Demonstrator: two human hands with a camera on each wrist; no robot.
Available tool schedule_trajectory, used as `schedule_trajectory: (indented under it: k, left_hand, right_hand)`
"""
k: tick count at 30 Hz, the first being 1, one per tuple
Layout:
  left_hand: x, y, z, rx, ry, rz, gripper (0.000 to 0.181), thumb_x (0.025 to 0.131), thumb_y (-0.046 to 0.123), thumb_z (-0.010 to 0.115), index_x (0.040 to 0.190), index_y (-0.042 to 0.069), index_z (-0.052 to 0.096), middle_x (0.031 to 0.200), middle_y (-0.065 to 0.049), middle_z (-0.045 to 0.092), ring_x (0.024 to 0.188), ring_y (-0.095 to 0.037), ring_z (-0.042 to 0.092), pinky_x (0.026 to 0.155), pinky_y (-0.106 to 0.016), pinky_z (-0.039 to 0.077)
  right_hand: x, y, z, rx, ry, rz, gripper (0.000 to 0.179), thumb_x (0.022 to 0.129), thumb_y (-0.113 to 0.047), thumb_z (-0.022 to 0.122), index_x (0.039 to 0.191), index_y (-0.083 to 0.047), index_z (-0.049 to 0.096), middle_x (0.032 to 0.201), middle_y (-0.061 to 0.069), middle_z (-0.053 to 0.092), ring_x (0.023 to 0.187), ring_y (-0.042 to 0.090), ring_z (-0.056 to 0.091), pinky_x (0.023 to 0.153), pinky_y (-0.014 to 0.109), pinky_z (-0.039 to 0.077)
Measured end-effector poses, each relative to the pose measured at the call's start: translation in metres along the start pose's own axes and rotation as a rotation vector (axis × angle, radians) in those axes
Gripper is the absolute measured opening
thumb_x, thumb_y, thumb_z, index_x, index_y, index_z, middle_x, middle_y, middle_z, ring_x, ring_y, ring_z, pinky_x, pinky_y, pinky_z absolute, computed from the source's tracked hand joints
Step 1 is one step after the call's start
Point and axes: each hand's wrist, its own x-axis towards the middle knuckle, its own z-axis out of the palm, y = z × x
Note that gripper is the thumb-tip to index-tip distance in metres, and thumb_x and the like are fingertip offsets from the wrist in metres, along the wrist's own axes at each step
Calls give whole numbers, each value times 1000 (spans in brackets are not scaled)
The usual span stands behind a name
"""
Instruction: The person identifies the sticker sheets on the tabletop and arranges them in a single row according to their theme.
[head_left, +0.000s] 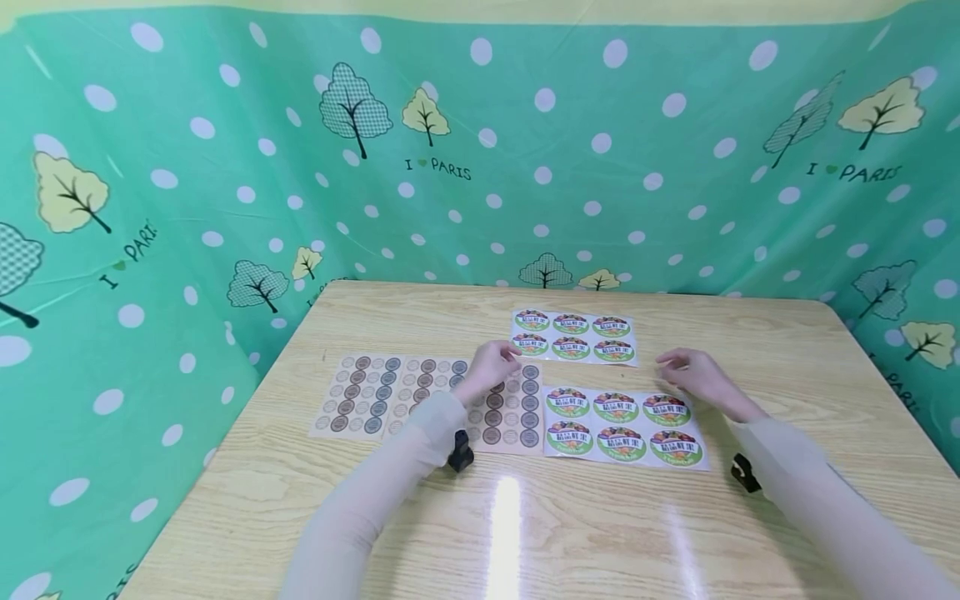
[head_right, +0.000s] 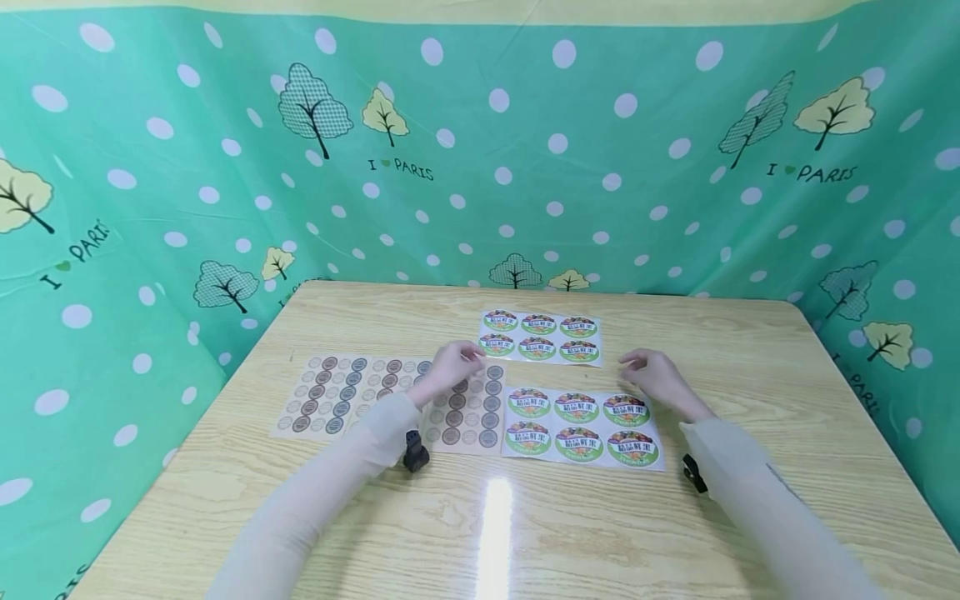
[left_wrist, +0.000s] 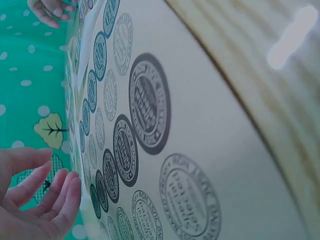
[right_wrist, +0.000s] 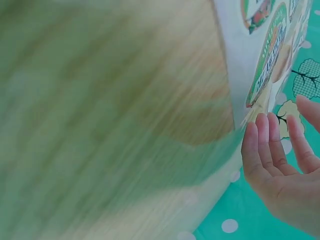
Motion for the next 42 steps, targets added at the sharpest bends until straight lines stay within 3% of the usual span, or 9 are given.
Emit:
schedule_trajectory:
  k: [17, 21, 25, 26, 30, 32, 33, 37, 42]
  left_hand:
    - [13, -3, -5, -26, 67, -38, 23, 80, 4, 61, 102, 0, 61, 80, -8, 59, 61, -8, 46, 52, -15, 39]
    - [20, -6, -4, -15, 71, -56, 22, 79, 4, 61, 102, 2, 62, 83, -9, 60, 65, -12, 51, 56, -19, 43]
    - [27, -16, -5, -4, 91, -38, 21, 79, 5, 60, 100, 5, 64, 84, -8, 61, 71, -16, 55, 62, -25, 47]
    - [38, -29, -1, -20, 106, 5, 19, 78, 8, 62, 97, 8, 65, 80, -5, 60, 68, -14, 54, 59, -23, 46]
    - [51, -39, 2, -34, 106, -7, 20, 75, 8, 64, 95, 9, 65, 77, -4, 60, 69, -15, 55, 60, -25, 47]
    - [55, -38, 4, -51, 99, -42, 21, 74, 6, 65, 95, 8, 65, 77, -5, 60, 70, -17, 55, 60, -26, 47]
    - [47, -26, 0, -38, 90, -89, 23, 74, 3, 64, 98, 5, 64, 81, -8, 61, 73, -19, 56, 63, -28, 48]
    - [37, -14, -3, -16, 103, -88, 24, 77, 2, 61, 101, 1, 62, 83, -10, 59, 72, -15, 53, 61, -21, 44]
    - [37, -13, -3, -17, 100, -100, 25, 78, 3, 60, 104, 1, 61, 85, -9, 59, 73, -15, 52, 62, -20, 44]
  right_hand:
    - [27, -10, 10, 58, -7, 81, 42, 88, -15, 51, 122, 8, 42, 107, 27, 49, 79, 25, 53, 65, 28, 48]
    - [32, -11, 11, 68, -6, 84, 45, 87, -16, 52, 124, 7, 41, 110, 27, 48, 86, 28, 52, 68, 28, 47]
    - [39, -10, 14, 81, -3, 83, 48, 87, -16, 52, 127, 6, 38, 112, 27, 47, 91, 30, 50, 70, 28, 46]
    - [41, -10, 14, 87, -1, 86, 48, 87, -15, 52, 128, 6, 37, 113, 26, 47, 92, 29, 50, 70, 28, 46]
    - [49, -10, 16, 103, 5, 103, 51, 87, -14, 52, 130, 6, 34, 115, 27, 44, 95, 32, 48, 75, 34, 46]
    - [52, -10, 15, 107, 10, 114, 51, 86, -13, 52, 130, 5, 33, 117, 28, 43, 99, 34, 47, 80, 39, 45]
    - [54, -10, 15, 108, 11, 117, 51, 86, -13, 52, 130, 5, 33, 118, 28, 43, 102, 36, 45, 84, 42, 43]
    - [59, -12, 14, 117, 12, 131, 53, 86, -13, 53, 130, 5, 32, 122, 29, 40, 110, 40, 40, 93, 48, 36]
    - [63, -14, 14, 129, 4, 121, 56, 86, -14, 54, 131, 7, 29, 127, 31, 35, 116, 42, 35, 97, 50, 33]
